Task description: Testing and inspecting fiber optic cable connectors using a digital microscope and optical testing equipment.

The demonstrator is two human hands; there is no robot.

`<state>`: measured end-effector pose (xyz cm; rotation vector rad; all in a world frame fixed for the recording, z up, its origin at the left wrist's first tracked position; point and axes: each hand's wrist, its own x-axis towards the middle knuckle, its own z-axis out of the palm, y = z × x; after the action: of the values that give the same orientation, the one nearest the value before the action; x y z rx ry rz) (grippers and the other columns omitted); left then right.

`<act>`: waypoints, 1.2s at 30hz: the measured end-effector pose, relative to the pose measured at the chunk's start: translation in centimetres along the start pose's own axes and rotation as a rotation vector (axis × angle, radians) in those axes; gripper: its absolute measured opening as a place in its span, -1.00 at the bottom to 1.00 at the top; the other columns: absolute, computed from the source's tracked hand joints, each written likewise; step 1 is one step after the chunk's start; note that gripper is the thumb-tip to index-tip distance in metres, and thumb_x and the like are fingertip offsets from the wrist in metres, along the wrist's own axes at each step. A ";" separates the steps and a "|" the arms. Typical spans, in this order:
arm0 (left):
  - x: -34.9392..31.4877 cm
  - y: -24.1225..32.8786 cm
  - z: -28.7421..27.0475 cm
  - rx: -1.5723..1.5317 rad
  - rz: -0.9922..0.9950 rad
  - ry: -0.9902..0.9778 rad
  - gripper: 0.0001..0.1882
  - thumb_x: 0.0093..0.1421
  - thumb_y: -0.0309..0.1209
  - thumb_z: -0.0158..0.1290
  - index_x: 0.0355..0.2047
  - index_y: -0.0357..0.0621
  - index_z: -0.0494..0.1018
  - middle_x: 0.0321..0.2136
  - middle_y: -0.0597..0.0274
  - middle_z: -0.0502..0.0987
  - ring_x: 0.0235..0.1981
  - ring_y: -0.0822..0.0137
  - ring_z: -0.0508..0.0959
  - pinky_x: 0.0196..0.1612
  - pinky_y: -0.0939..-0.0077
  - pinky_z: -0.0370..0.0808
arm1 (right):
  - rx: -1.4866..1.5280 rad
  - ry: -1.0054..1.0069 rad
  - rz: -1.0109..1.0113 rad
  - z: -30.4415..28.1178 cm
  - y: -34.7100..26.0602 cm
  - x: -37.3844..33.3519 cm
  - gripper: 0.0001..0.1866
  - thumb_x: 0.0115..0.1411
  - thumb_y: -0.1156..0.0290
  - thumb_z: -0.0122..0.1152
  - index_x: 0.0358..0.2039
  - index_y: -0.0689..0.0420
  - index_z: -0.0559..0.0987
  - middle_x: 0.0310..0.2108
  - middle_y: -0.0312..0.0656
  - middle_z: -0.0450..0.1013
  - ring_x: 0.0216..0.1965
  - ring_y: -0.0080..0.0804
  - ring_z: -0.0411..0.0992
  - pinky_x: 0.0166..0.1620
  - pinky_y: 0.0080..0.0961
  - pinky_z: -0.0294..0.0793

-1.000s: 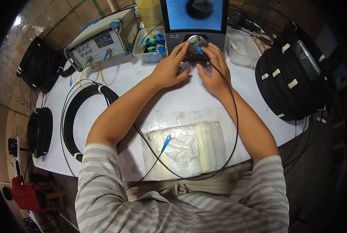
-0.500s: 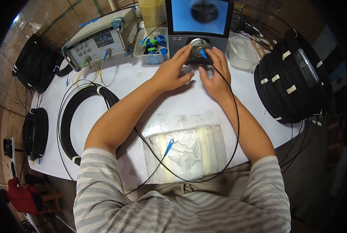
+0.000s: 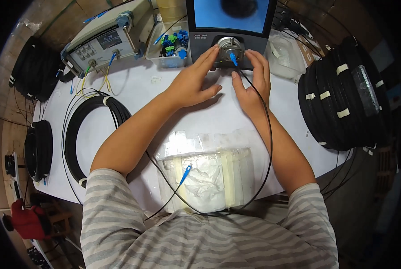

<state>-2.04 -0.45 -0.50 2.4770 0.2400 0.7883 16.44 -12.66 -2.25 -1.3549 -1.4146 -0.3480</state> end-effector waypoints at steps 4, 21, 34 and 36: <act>0.0 -0.4 -0.1 -0.017 -0.016 -0.030 0.10 0.17 -0.31 0.33 0.58 -0.01 -0.11 0.53 -0.05 0.03 0.04 0.13 0.59 0.03 0.27 0.61 | -0.018 0.024 -0.017 0.4 0.3 0.0 -0.36 0.10 0.48 0.39 0.23 0.19 0.44 0.22 -0.03 0.37 0.22 -0.01 0.41 0.20 -0.23 0.49; 0.8 -0.6 0.2 -0.013 0.034 0.048 0.07 0.17 -0.29 0.34 0.56 -0.11 -0.05 0.49 -0.08 0.11 -0.02 0.20 0.62 -0.11 0.37 0.64 | -0.031 -0.047 -0.054 0.2 -0.4 0.2 -0.29 0.14 0.49 0.37 0.31 0.20 0.37 0.30 0.02 0.30 0.29 0.07 0.34 0.31 -0.19 0.39; 1.3 0.9 -0.5 -0.070 -0.072 0.028 0.00 0.18 -0.34 0.32 0.54 -0.12 0.01 0.42 -0.02 0.16 -0.04 0.24 0.61 -0.10 0.40 0.60 | 0.029 -0.051 -0.085 0.2 0.8 1.6 -0.36 0.13 0.48 0.42 0.23 0.19 0.42 0.23 0.01 0.35 0.21 0.00 0.41 0.24 -0.23 0.46; 1.7 0.7 -0.5 -0.053 -0.083 0.037 -0.01 0.19 -0.35 0.32 0.53 -0.12 0.03 0.35 -0.02 0.20 -0.04 0.27 0.61 -0.13 0.42 0.60 | 0.058 -0.066 -0.115 0.3 1.0 2.2 -0.35 0.09 0.47 0.47 0.20 0.16 0.43 0.18 -0.01 0.36 0.15 -0.03 0.45 0.17 -0.24 0.51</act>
<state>-0.90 -0.33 1.08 2.3882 0.3298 0.7963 17.65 -11.01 -1.00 -1.2504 -1.5502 -0.3374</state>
